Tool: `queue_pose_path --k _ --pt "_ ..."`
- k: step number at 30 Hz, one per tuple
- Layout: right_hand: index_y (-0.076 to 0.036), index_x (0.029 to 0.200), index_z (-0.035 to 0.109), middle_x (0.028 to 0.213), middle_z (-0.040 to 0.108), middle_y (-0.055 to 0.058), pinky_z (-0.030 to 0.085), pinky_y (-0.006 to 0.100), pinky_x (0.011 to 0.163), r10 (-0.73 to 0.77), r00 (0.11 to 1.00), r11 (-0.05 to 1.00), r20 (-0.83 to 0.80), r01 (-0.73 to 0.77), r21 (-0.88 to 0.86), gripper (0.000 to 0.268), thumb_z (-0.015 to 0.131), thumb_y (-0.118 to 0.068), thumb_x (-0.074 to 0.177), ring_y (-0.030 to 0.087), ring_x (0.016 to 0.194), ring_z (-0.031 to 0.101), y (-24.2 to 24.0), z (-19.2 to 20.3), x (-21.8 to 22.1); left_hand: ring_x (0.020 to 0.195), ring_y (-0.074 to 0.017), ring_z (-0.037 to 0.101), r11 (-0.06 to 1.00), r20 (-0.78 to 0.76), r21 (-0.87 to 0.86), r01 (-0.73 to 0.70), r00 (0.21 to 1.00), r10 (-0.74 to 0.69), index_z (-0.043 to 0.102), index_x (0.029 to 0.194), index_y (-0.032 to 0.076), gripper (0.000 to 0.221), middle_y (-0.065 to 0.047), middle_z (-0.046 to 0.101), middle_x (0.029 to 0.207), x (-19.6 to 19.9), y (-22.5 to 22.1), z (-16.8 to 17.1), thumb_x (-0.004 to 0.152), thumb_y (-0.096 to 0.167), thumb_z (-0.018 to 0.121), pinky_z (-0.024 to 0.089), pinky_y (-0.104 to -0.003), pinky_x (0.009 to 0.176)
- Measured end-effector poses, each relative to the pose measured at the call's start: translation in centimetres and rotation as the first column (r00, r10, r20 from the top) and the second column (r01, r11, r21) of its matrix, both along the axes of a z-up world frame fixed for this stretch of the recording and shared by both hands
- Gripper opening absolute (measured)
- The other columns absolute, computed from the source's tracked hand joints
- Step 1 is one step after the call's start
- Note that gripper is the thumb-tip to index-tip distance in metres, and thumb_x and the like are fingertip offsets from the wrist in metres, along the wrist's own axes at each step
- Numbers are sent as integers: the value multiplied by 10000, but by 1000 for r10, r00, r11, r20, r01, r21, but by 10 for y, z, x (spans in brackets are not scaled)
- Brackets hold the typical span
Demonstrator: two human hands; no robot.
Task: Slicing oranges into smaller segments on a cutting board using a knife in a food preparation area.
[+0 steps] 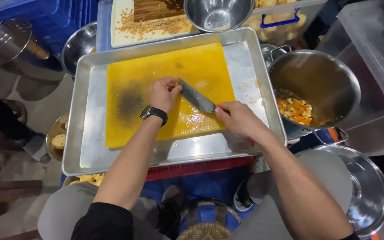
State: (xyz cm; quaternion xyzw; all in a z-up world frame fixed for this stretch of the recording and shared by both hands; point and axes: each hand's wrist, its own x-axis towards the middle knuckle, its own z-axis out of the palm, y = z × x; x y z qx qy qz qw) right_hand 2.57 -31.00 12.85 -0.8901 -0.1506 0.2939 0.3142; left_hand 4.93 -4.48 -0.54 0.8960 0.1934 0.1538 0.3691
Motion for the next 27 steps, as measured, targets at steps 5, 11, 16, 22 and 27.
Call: queue_pose_path --k 5,11,16,22,27 --pt "-10 1340 674 1012 719 236 558 448 650 -119 993 980 8 117 162 419 530 -244 1023 337 772 677 -42 14 3 943 -315 729 989 179 87 120 975 -134 783 1061 98 245 -123 721 939 30 -50 51 832 134 858 657 -390 818" --pt "-45 1143 753 628 586 184 355 372 357 -494 869 866 46 486 115 296 552 -210 1000 268 392 474 -133 69 -16 888 -385 699 915 341 172 365 849 -403 754 981 137 154 -146 708 919 104 -187 69 828 156 741 562 -485 807" --pt "-100 845 647 637 637 109 389 395 669 -531 789 804 308 584 -109 253 514 -230 1016 247 639 543 -239 5 4 941 -400 700 772 -124 98 628 778 -616 793 988 165 135 -161 772 1011 106 -276 65 901 175 690 553 -526 781" --pt "-195 1451 603 1330 660 154 468 518 939 -546 831 765 109 547 -340 442 532 -192 1014 385 1155 614 -225 14 25 1022 -331 675 774 -140 131 619 785 -604 778 1108 125 187 -157 702 1155 89 -270 81 953 171 685 579 -474 835" --pt "-198 1459 565 1412 631 107 558 466 954 -371 926 822 69 363 -439 465 574 -112 1002 334 1181 653 -189 20 58 1090 -326 660 801 -132 206 562 827 -546 766 1153 148 248 -132 696 1220 67 -207 113 967 286 678 524 -486 927"
